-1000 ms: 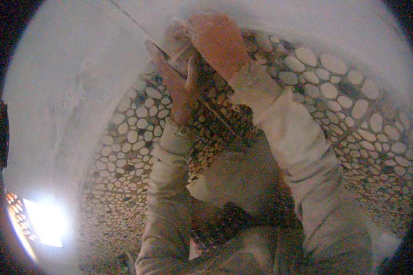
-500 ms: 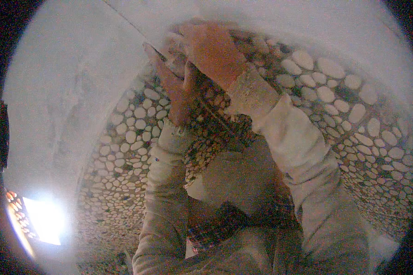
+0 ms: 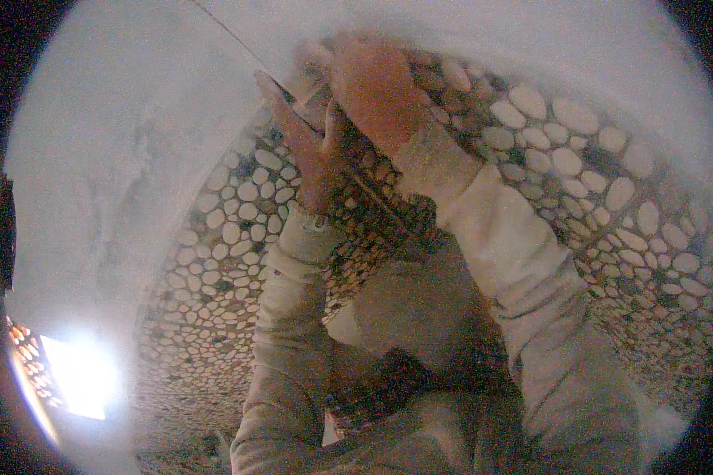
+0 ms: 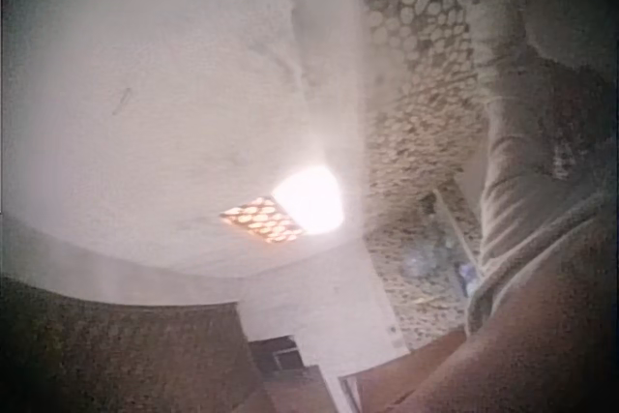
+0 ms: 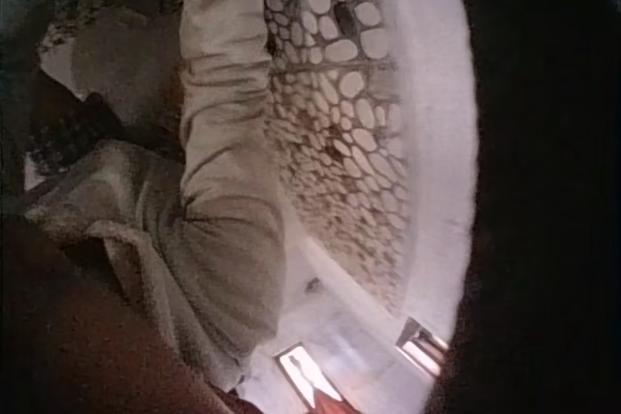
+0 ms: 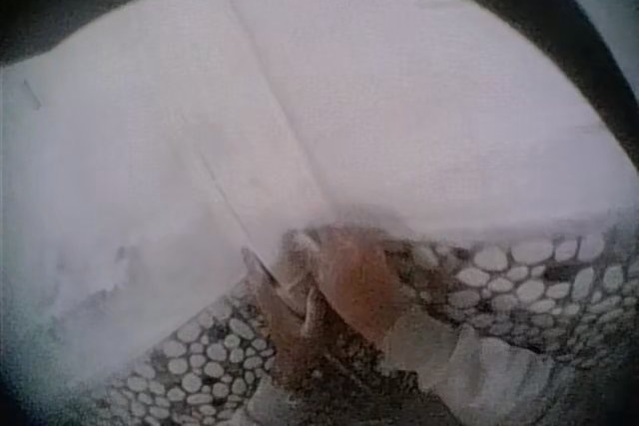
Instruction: The person sits on a pebble floor and wipes a white wall section above a pebble mosaic using a white cloth. The person repeatedly rubs the wall surface with both hands, focusing on the area near the corner and the mosaic border.
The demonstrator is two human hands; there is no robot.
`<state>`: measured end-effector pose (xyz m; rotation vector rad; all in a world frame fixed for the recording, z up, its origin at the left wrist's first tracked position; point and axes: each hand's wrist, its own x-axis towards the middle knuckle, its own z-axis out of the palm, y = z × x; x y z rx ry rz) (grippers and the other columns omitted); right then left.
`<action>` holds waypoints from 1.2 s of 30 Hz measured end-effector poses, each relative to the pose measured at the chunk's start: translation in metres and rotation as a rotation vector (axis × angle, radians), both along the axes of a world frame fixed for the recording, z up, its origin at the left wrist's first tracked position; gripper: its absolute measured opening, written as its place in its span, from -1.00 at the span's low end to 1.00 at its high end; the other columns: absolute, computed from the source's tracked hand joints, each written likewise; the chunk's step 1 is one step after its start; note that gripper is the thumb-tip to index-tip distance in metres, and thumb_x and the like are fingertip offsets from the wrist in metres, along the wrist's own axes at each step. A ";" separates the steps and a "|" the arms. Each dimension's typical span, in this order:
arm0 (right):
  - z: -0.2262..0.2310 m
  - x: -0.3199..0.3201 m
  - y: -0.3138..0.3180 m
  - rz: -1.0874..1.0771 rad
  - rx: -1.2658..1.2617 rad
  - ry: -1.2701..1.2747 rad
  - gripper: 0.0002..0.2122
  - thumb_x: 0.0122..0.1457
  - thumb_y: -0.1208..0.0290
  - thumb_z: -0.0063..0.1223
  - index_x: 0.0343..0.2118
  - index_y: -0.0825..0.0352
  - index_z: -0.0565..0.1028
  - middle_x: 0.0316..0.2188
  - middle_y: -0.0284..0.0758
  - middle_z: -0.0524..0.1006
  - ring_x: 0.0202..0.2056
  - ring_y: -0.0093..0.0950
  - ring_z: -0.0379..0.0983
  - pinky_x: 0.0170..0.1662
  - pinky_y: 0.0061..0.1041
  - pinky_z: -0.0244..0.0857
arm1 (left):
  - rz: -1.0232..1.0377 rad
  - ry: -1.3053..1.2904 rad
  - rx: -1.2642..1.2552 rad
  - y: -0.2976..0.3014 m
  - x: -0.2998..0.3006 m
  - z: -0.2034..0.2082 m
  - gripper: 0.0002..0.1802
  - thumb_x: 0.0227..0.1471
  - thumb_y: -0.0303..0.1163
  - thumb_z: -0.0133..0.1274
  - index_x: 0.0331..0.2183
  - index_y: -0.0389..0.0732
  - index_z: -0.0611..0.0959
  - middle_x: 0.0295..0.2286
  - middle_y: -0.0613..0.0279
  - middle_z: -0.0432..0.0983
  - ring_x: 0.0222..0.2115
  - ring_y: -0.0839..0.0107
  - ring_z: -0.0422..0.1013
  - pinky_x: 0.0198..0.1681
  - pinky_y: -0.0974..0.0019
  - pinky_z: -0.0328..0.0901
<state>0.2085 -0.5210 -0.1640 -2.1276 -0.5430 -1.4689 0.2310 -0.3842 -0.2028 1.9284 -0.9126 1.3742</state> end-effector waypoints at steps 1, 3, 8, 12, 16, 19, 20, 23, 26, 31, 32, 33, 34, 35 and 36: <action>-0.006 0.006 0.002 0.065 0.049 -0.120 -0.76 0.13 0.36 -0.08 -0.14 0.20 0.52 -0.31 -0.21 0.53 -0.26 -0.21 0.48 -0.18 -0.25 0.39 | -0.014 0.001 -0.009 -0.003 0.000 0.001 0.03 0.00 -0.17 0.13 0.23 -0.47 -0.10 0.24 -0.30 -0.23 0.27 -0.16 -0.25 0.29 0.01 -0.25; -0.005 0.018 0.000 0.087 0.017 -0.135 -0.75 0.14 0.37 -0.09 -0.14 0.21 0.52 -0.33 -0.21 0.53 -0.27 -0.21 0.48 -0.19 -0.26 0.39 | -0.044 0.051 -0.046 -0.003 0.003 -0.002 0.02 0.01 -0.18 0.12 0.23 -0.48 -0.10 0.24 -0.30 -0.24 0.27 -0.16 -0.25 0.29 0.00 -0.26; 0.000 0.009 -0.003 -0.054 0.033 -0.053 -0.72 0.02 0.23 0.17 -0.29 0.31 0.51 -0.45 -0.22 0.49 -0.39 -0.16 0.45 -0.34 -0.20 0.34 | -0.029 0.034 -0.023 -0.002 0.000 -0.002 0.01 0.01 -0.19 0.11 0.22 -0.48 -0.10 0.24 -0.30 -0.22 0.27 -0.17 -0.26 0.29 -0.01 -0.27; -0.002 0.018 -0.011 0.006 -0.092 -0.182 -0.80 0.09 0.29 0.01 -0.25 0.21 0.51 -0.43 -0.28 0.49 -0.36 -0.27 0.48 -0.30 -0.25 0.38 | -0.027 0.019 -0.020 -0.006 -0.006 0.001 0.01 -0.01 -0.21 0.12 0.22 -0.48 -0.09 0.24 -0.31 -0.23 0.27 -0.17 -0.27 0.30 -0.02 -0.28; -0.004 0.011 -0.004 -0.137 -0.132 -0.140 -0.74 0.00 0.26 0.19 -0.25 0.22 0.51 -0.50 -0.25 0.52 -0.41 -0.14 0.47 -0.33 -0.19 0.35 | -0.027 0.021 -0.016 0.004 0.011 -0.008 0.01 -0.02 -0.24 0.13 0.22 -0.48 -0.09 0.24 -0.31 -0.26 0.28 -0.16 -0.28 0.30 -0.01 -0.29; -0.003 0.007 0.003 0.151 0.057 -0.166 -0.78 0.09 0.32 -0.04 -0.19 0.14 0.51 -0.40 -0.32 0.49 -0.32 -0.32 0.48 -0.28 -0.27 0.39 | -0.017 0.039 -0.003 -0.001 0.006 -0.003 0.01 -0.02 -0.25 0.13 0.22 -0.48 -0.09 0.24 -0.32 -0.26 0.28 -0.17 -0.28 0.30 -0.01 -0.30; -0.001 0.006 -0.004 0.026 0.001 -0.119 -0.78 0.09 0.31 -0.04 -0.20 0.14 0.52 -0.39 -0.32 0.50 -0.32 -0.31 0.48 -0.28 -0.26 0.39 | -0.037 0.030 -0.006 -0.006 0.000 -0.001 0.01 -0.02 -0.25 0.13 0.22 -0.48 -0.09 0.24 -0.32 -0.26 0.27 -0.18 -0.28 0.30 -0.01 -0.30; 0.001 0.004 -0.005 -0.091 -0.074 -0.115 -0.80 0.07 0.29 0.03 -0.25 0.21 0.51 -0.41 -0.28 0.51 -0.34 -0.24 0.48 -0.29 -0.24 0.37 | -0.032 0.032 -0.009 0.002 0.004 -0.004 0.01 -0.02 -0.24 0.13 0.22 -0.49 -0.09 0.24 -0.32 -0.26 0.27 -0.19 -0.27 0.30 -0.01 -0.30; 0.001 0.005 -0.003 0.061 -0.048 -0.235 -0.77 0.01 0.28 0.17 -0.35 0.33 0.48 -0.48 -0.21 0.52 -0.39 -0.16 0.48 -0.32 -0.20 0.35 | -0.048 -0.020 -0.019 0.003 0.018 -0.008 0.01 -0.02 -0.24 0.13 0.22 -0.48 -0.09 0.24 -0.32 -0.25 0.27 -0.19 -0.27 0.30 -0.01 -0.29; 0.000 0.012 -0.003 0.053 0.024 -0.081 -0.77 0.03 0.24 0.15 -0.38 0.30 0.48 -0.50 -0.22 0.51 -0.39 -0.17 0.47 -0.32 -0.21 0.35 | -0.023 0.007 -0.016 0.000 0.011 -0.006 0.00 -0.02 -0.22 0.13 0.22 -0.49 -0.08 0.24 -0.32 -0.25 0.27 -0.19 -0.27 0.30 -0.02 -0.29; 0.000 0.010 -0.004 0.083 0.002 -0.135 -0.78 0.02 0.25 0.15 -0.37 0.29 0.48 -0.49 -0.22 0.51 -0.39 -0.17 0.47 -0.32 -0.22 0.35 | -0.052 0.011 -0.025 -0.002 0.009 -0.005 0.01 -0.02 -0.22 0.13 0.22 -0.49 -0.08 0.24 -0.32 -0.25 0.27 -0.19 -0.27 0.30 -0.02 -0.29; 0.001 0.004 -0.002 0.118 -0.008 -0.187 -0.78 0.01 0.26 0.16 -0.37 0.29 0.48 -0.49 -0.22 0.51 -0.38 -0.18 0.47 -0.32 -0.22 0.35 | -0.054 0.017 -0.018 -0.002 0.004 -0.002 0.01 -0.01 -0.21 0.13 0.22 -0.49 -0.08 0.24 -0.32 -0.25 0.27 -0.18 -0.27 0.30 -0.02 -0.29; 0.003 0.000 -0.001 0.152 -0.018 -0.239 -0.79 0.01 0.27 0.16 -0.36 0.28 0.48 -0.48 -0.22 0.51 -0.37 -0.19 0.47 -0.32 -0.22 0.36 | -0.056 0.019 -0.015 -0.002 -0.001 0.001 0.01 -0.01 -0.20 0.13 0.22 -0.49 -0.08 0.24 -0.32 -0.25 0.27 -0.18 -0.27 0.30 -0.02 -0.29; 0.006 -0.003 -0.004 0.066 -0.042 -0.133 -0.82 0.04 0.27 0.09 -0.35 0.25 0.50 -0.46 -0.24 0.51 -0.37 -0.21 0.48 -0.30 -0.22 0.37 | -0.040 0.022 -0.008 -0.005 -0.007 0.003 0.02 -0.01 -0.18 0.13 0.22 -0.49 -0.08 0.24 -0.32 -0.25 0.27 -0.18 -0.27 0.30 -0.02 -0.29; 0.011 -0.008 -0.009 -0.018 -0.070 -0.025 -0.83 0.08 0.27 0.02 -0.34 0.22 0.52 -0.45 -0.25 0.50 -0.36 -0.22 0.48 -0.29 -0.22 0.38 | -0.030 0.037 -0.011 -0.004 -0.008 0.003 0.02 0.00 -0.16 0.13 0.22 -0.49 -0.08 0.24 -0.32 -0.25 0.27 -0.17 -0.27 0.30 -0.02 -0.29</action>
